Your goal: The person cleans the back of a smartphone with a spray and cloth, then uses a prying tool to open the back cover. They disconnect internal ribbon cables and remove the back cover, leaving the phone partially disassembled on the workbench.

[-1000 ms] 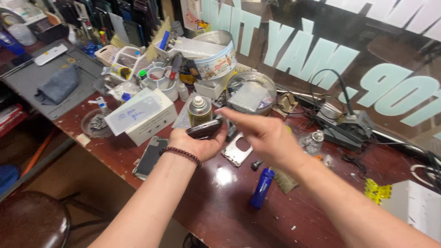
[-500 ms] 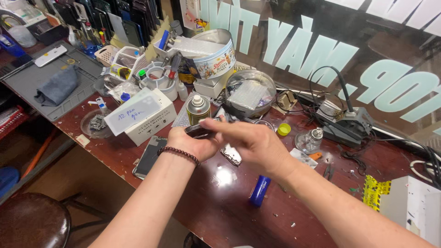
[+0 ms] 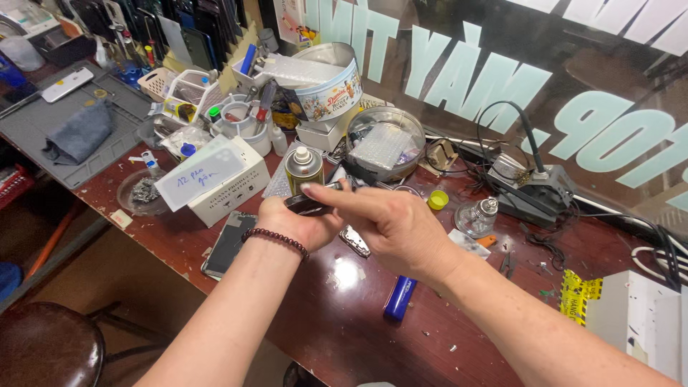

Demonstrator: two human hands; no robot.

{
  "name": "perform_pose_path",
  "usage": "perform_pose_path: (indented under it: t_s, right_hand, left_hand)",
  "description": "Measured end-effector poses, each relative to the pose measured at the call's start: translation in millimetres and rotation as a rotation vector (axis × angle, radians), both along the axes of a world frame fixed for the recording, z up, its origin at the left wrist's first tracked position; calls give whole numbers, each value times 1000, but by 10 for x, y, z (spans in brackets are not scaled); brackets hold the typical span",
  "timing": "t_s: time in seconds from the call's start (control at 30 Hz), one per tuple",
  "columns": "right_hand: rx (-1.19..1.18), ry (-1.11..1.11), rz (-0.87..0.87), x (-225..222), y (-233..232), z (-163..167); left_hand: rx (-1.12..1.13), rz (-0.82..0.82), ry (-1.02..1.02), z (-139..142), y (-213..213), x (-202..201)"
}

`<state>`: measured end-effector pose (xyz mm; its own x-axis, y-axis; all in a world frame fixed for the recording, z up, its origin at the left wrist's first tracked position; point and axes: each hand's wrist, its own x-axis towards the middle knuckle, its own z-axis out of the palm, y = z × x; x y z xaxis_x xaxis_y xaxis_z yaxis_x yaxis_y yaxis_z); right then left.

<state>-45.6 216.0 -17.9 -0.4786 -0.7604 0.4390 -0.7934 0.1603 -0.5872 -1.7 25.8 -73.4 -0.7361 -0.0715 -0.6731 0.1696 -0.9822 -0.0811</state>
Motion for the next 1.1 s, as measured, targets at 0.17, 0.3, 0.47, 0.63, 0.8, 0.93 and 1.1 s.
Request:
perform_pose_path:
  t_s: [0.17,0.3,0.47,0.63,0.8,0.93,1.1]
  right_hand:
    - [23,-50,-92,-35,4,-50]
    - [60,14,-7,-9,-11,95]
    - [180,-98,-151,4,-16,95]
    - [153,-108,-171,-251,-105,-149]
    - [144,-55,-203,-686,-275,-308]
    - [302,41,-95,-807,-741,-452]
    - [448,164,-14,-811,-1065,-450]
  left_hand:
    - [-56,-27,62,-102,-39,-98]
    - [49,-39,103,-84,-94,-92]
    - [-95,-51,34,1,-26,-35]
    - [-77,2,12,17,-150,82]
    - [2,50,-33,-85,-255,199]
    - [18,59,17,-69,-410,220]
    - [86,125,-2,-3,-648,212]
